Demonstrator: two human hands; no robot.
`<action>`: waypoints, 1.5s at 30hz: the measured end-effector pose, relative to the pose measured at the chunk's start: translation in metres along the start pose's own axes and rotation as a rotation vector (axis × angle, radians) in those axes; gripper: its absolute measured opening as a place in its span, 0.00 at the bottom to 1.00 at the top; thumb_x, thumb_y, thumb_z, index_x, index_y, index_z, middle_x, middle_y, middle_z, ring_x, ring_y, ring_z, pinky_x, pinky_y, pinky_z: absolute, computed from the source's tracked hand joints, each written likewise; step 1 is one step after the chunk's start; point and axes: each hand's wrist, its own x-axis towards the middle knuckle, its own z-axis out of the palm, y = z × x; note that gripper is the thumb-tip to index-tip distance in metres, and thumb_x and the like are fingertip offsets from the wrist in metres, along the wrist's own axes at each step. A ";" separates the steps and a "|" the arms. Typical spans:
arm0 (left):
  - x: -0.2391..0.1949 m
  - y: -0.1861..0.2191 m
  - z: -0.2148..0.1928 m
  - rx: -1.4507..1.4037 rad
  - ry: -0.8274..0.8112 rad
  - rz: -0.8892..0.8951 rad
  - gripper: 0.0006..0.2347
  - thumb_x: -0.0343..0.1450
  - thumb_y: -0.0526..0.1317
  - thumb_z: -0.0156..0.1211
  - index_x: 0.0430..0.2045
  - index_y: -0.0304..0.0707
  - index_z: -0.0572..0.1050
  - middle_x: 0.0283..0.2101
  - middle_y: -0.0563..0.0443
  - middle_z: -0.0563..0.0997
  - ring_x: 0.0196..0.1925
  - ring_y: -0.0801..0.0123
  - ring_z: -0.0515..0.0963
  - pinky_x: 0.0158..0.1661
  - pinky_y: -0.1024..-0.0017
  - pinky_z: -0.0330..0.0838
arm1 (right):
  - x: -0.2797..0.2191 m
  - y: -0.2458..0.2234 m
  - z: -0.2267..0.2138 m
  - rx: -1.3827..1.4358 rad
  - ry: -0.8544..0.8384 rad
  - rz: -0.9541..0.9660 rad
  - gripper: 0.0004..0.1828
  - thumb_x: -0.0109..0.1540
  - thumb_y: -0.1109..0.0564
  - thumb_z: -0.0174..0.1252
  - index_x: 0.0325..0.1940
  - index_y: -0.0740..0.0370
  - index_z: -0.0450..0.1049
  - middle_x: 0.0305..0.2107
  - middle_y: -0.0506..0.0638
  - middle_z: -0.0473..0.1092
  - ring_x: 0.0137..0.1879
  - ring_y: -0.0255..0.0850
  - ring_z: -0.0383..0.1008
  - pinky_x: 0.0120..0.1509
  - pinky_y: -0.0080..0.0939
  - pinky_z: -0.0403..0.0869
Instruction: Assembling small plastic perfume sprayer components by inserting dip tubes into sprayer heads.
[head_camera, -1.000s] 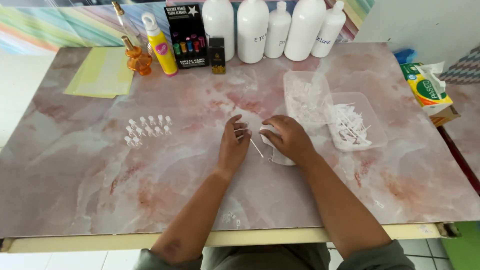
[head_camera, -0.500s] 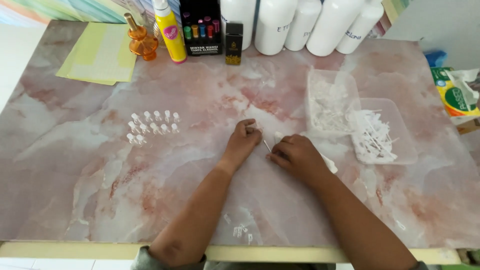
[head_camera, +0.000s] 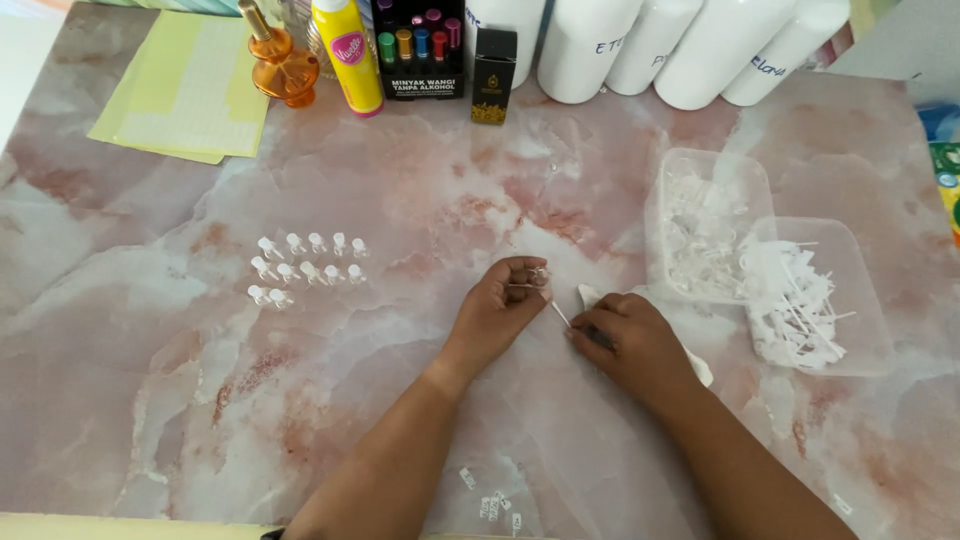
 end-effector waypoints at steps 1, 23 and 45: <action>-0.001 0.002 0.001 -0.001 0.001 -0.001 0.17 0.70 0.36 0.64 0.55 0.35 0.74 0.45 0.43 0.79 0.49 0.64 0.79 0.53 0.64 0.76 | 0.000 0.003 0.002 0.000 -0.002 0.000 0.10 0.63 0.47 0.66 0.39 0.55 0.83 0.33 0.50 0.78 0.42 0.45 0.78 0.47 0.42 0.75; -0.013 0.012 0.007 0.367 -0.042 0.183 0.14 0.73 0.32 0.58 0.54 0.34 0.75 0.51 0.37 0.79 0.55 0.55 0.79 0.56 0.61 0.75 | -0.001 -0.004 -0.022 0.264 0.358 -0.220 0.05 0.67 0.61 0.58 0.42 0.63 0.79 0.23 0.50 0.75 0.29 0.44 0.75 0.37 0.41 0.73; -0.016 -0.008 0.014 0.542 -0.105 0.535 0.12 0.71 0.33 0.65 0.48 0.37 0.78 0.44 0.44 0.82 0.49 0.60 0.83 0.53 0.67 0.79 | -0.010 -0.015 -0.014 0.407 0.437 -0.148 0.09 0.63 0.69 0.61 0.48 0.71 0.80 0.33 0.60 0.79 0.37 0.47 0.81 0.44 0.44 0.77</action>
